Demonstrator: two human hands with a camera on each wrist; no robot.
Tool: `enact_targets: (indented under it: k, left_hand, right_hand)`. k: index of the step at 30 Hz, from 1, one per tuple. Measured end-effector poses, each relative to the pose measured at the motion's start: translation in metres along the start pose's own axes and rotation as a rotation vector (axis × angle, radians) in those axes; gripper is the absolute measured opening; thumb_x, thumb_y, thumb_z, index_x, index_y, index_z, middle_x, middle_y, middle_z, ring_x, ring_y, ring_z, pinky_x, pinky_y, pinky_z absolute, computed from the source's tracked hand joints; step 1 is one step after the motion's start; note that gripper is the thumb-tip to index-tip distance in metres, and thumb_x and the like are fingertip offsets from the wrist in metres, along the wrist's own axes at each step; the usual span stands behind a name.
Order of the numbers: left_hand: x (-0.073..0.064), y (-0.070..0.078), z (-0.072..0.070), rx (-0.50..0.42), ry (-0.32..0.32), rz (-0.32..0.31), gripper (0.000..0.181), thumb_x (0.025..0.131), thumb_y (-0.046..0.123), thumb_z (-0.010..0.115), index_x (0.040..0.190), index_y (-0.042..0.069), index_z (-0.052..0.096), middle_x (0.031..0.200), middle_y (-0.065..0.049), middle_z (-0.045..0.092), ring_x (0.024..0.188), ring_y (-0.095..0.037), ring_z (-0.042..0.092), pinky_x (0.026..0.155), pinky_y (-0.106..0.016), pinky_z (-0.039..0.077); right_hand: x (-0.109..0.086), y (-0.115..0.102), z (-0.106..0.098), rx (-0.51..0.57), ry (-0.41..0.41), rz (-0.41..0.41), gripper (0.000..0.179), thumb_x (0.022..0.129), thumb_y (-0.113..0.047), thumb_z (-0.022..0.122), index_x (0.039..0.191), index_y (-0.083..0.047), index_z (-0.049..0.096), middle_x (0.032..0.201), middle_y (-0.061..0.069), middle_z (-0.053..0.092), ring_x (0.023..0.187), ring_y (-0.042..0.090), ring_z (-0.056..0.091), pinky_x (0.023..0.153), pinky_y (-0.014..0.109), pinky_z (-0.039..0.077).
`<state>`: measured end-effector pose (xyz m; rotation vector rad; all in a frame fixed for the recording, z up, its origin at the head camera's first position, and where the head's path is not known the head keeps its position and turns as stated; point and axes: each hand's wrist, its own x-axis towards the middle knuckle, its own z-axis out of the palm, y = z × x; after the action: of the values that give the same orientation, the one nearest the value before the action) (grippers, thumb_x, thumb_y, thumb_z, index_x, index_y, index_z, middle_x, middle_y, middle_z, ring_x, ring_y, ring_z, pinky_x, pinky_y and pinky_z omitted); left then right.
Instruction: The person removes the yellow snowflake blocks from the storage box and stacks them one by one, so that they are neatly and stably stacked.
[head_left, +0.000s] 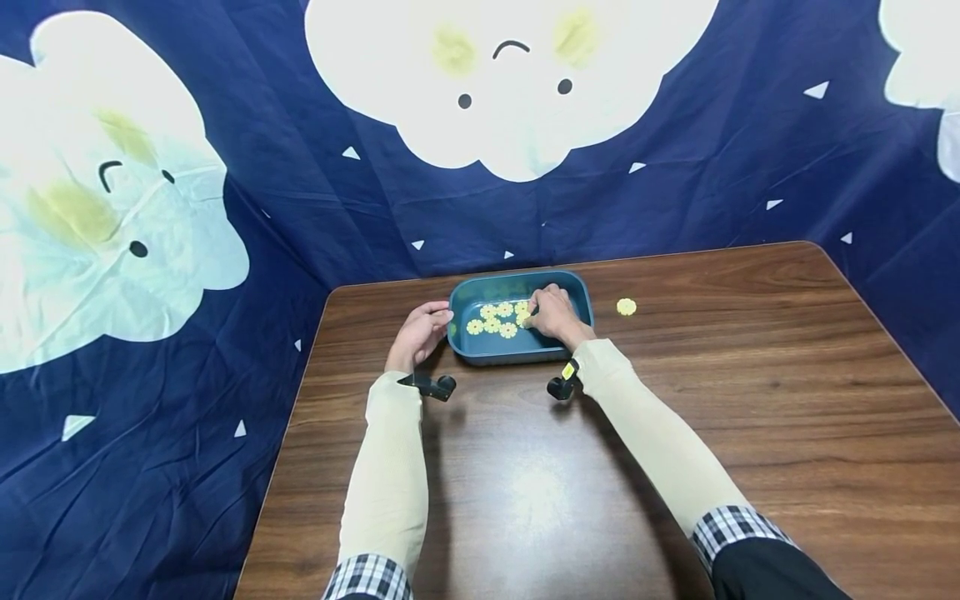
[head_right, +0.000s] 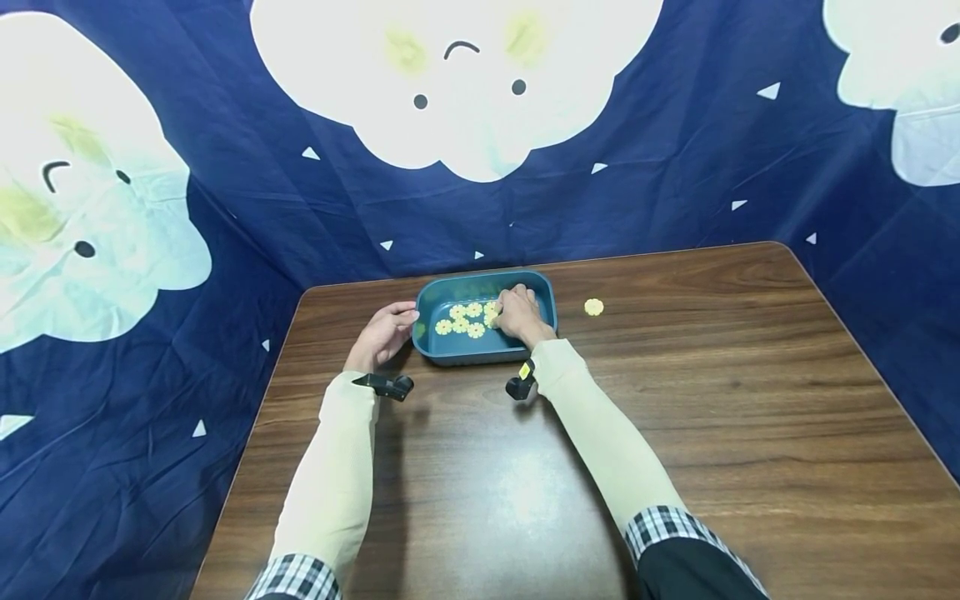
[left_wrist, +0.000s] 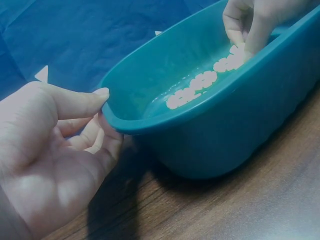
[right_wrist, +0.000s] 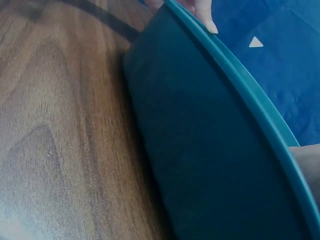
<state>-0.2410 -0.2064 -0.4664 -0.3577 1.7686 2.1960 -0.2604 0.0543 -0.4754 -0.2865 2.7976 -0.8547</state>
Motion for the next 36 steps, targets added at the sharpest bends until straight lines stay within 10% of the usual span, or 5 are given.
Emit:
enact_targets:
  k: [36]
  left_hand:
    - [-0.001, 0.0, 0.003, 0.029, -0.004, 0.015, 0.017, 0.094, -0.004, 0.05, 0.109, 0.003, 0.047, 0.091, -0.001, 0.053, 0.079, -0.012, 0.05, 0.072, -0.021, 0.043]
  right_hand:
    - [-0.016, -0.005, -0.035, 0.31, 0.063, -0.049, 0.019, 0.09, -0.029, 0.066, 0.094, -0.01, 0.067, 0.104, 0.008, 0.064, 0.094, 0.023, 0.058, 0.085, 0.038, 0.046]
